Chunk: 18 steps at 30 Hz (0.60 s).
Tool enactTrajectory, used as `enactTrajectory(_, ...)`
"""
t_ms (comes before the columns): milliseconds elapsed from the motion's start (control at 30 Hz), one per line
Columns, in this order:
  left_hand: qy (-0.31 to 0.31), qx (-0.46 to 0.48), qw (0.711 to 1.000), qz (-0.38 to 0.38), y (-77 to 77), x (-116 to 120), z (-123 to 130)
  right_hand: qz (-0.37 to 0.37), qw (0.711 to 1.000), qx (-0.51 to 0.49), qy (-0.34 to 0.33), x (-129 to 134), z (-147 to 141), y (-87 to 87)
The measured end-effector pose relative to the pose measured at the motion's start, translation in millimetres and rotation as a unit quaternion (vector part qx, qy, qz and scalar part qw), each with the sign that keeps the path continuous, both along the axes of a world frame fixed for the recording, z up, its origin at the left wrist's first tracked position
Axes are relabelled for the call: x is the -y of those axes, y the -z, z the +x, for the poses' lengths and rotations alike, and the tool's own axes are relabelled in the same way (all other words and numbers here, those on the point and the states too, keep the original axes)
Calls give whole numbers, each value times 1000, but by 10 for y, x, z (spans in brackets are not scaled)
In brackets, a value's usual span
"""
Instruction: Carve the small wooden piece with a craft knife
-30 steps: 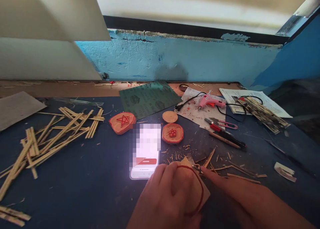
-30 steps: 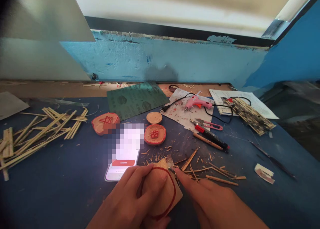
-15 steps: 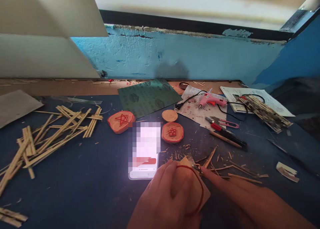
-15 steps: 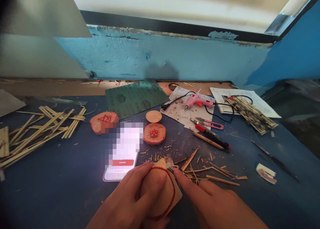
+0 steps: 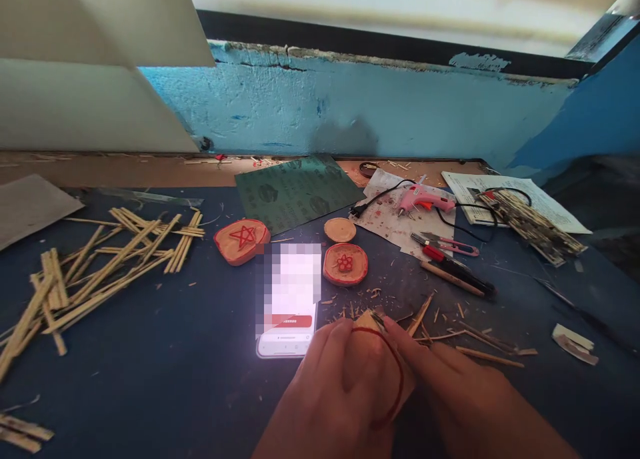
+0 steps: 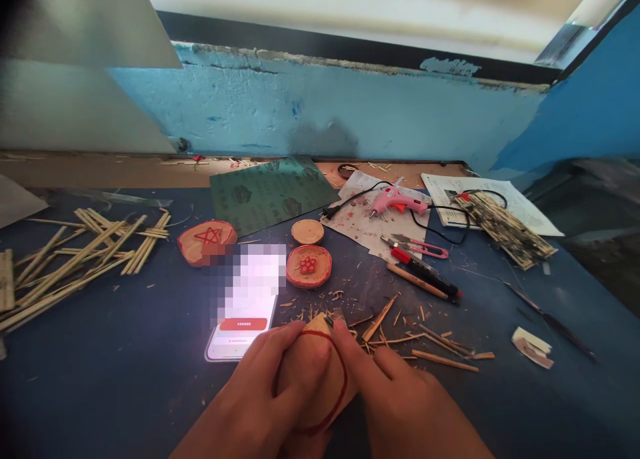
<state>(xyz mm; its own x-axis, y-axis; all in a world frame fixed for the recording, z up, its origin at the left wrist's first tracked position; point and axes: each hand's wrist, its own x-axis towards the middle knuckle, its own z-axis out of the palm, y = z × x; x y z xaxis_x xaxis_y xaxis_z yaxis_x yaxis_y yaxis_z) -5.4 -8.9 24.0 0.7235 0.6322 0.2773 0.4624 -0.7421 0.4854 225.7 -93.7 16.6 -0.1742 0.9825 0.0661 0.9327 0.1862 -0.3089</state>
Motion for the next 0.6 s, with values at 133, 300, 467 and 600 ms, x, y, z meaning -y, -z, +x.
enactTrajectory(133, -7, 2, 1000, 3, 1, 6, -1, -22, 998, -59, 8, -130, -97, 90)
enactTrajectory(300, -20, 2, 1000, -9, 1, 31, -28, -28, 996, -82, 9, -219, -70, -110)
enactTrajectory(467, -20, 4, 1000, -11, -14, 1, -12, -32, 997, -77, 6, -169, 34, -395)
enactTrajectory(600, -6, 10, 1000, 13, -7, -20, 9, -33, 998, -58, -5, -92, 77, -327)
